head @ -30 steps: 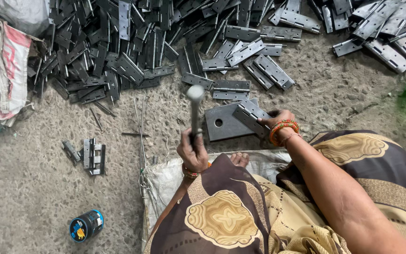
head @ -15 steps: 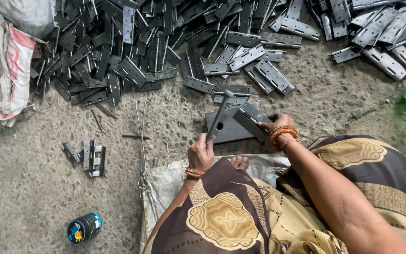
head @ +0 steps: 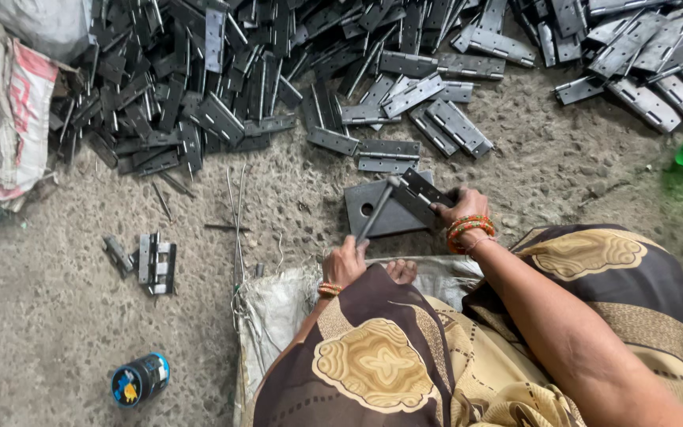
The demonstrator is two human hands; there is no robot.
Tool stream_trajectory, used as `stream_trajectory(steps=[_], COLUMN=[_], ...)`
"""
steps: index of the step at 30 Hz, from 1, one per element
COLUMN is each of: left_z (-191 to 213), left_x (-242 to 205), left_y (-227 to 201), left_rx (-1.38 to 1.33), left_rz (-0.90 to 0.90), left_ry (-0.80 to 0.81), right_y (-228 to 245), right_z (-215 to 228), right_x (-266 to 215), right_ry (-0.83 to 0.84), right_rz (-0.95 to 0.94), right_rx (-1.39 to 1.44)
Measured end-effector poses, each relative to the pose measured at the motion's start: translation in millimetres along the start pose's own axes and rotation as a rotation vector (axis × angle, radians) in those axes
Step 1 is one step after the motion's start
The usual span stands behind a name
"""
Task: The person sits on the floor and assembles metal hinges by placing them on a metal block and striking them with a cylindrical metal rod. The person repeatedly picks up hinges, aligns them, and uses the rod to secure the components.
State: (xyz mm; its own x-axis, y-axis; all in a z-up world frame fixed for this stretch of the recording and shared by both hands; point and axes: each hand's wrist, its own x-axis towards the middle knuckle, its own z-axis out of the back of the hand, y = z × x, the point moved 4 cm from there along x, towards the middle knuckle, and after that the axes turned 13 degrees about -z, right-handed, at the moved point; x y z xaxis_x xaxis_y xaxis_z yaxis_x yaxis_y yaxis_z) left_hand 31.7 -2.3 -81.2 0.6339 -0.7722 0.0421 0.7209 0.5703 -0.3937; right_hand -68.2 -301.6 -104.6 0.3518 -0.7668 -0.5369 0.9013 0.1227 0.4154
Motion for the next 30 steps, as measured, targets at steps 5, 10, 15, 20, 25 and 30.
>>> stream_trajectory(steps=[5, 10, 15, 20, 25, 30], left_z=[68.9, 47.1, 31.0, 65.2, 29.7, -2.8], left_x=[6.8, 23.3, 12.1, -3.8, 7.3, -4.3], left_y=[-45.7, -42.2, -23.7, -42.6, -25.6, 10.8], left_rx=[-0.225, -0.124, -0.022, -0.163, -0.163, -0.026], left_rz=[-0.228, -0.263, 0.114, -0.19, -0.327, 0.111], left_ry=[-0.508, -0.096, 0.159, -0.417, -0.242, 0.299], right_y=[11.0, 13.4, 11.6, 13.1, 11.7, 15.4], right_z=[5.6, 6.2, 5.0, -2.2, -3.5, -3.0], right_x=[-0.9, -9.0, -16.3, -16.0, -20.6, -23.1], right_ry=[0.031, -0.046, -0.182, -0.18, -0.224, -0.239], right_rz=[0.025, 0.118, 0.179, 0.212, 0.277, 0.327], right_rx=[0.12, 0.107, 0.1, 0.109, 0.121, 0.155])
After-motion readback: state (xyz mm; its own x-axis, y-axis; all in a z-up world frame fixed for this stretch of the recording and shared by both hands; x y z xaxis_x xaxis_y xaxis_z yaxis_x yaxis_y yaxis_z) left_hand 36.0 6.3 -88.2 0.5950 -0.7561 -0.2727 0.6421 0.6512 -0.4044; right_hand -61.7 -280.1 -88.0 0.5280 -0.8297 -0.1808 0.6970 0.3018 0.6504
